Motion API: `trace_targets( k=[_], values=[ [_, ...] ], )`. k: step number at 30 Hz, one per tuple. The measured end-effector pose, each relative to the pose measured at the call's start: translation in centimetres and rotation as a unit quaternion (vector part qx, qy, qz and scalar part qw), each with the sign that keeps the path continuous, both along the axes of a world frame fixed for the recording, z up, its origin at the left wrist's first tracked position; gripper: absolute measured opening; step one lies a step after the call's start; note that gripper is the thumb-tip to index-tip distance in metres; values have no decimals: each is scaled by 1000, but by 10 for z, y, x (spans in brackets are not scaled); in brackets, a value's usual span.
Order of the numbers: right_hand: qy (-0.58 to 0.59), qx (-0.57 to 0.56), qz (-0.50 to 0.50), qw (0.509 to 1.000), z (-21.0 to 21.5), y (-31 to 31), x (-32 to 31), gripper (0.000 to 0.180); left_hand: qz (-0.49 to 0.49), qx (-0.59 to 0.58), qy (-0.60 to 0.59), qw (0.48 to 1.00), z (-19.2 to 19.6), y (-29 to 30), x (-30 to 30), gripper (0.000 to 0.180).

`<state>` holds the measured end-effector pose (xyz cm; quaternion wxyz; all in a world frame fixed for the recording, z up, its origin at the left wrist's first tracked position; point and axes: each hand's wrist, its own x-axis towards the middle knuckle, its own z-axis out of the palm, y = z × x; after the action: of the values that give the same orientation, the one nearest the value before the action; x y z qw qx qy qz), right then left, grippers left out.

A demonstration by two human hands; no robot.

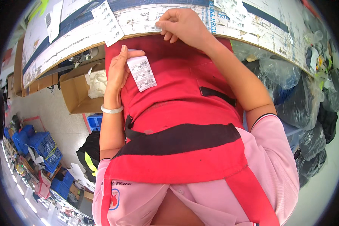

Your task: Peeling small white labels from a sticker sheet and applying them to other tags.

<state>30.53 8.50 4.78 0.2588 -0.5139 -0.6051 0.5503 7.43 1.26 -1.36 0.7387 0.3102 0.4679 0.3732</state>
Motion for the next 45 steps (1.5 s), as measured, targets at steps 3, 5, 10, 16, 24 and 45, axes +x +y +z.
trace_targets(
  k=[3,5,10,16,24,45],
  values=[
    [-5,-27,-3,1000,-6,13,6,22,3,21,29,999,0,2,1,52],
    [-9,-44,-4,999,-5,17,6,20,4,6,29,1000,-1,1,2,48],
    [-31,-68,4,997,3,20,-4,19,12,9,25,1000,-5,-1,1,44],
    [-22,-81,8,996,-2,22,-3,19,2,11,35,999,-6,0,1,44],
    [-29,-90,6,996,-4,24,-4,19,3,11,28,1000,-8,-1,0,42],
    [-21,-98,-11,995,2,27,-6,17,3,15,28,1000,-8,0,0,40]
  ],
)
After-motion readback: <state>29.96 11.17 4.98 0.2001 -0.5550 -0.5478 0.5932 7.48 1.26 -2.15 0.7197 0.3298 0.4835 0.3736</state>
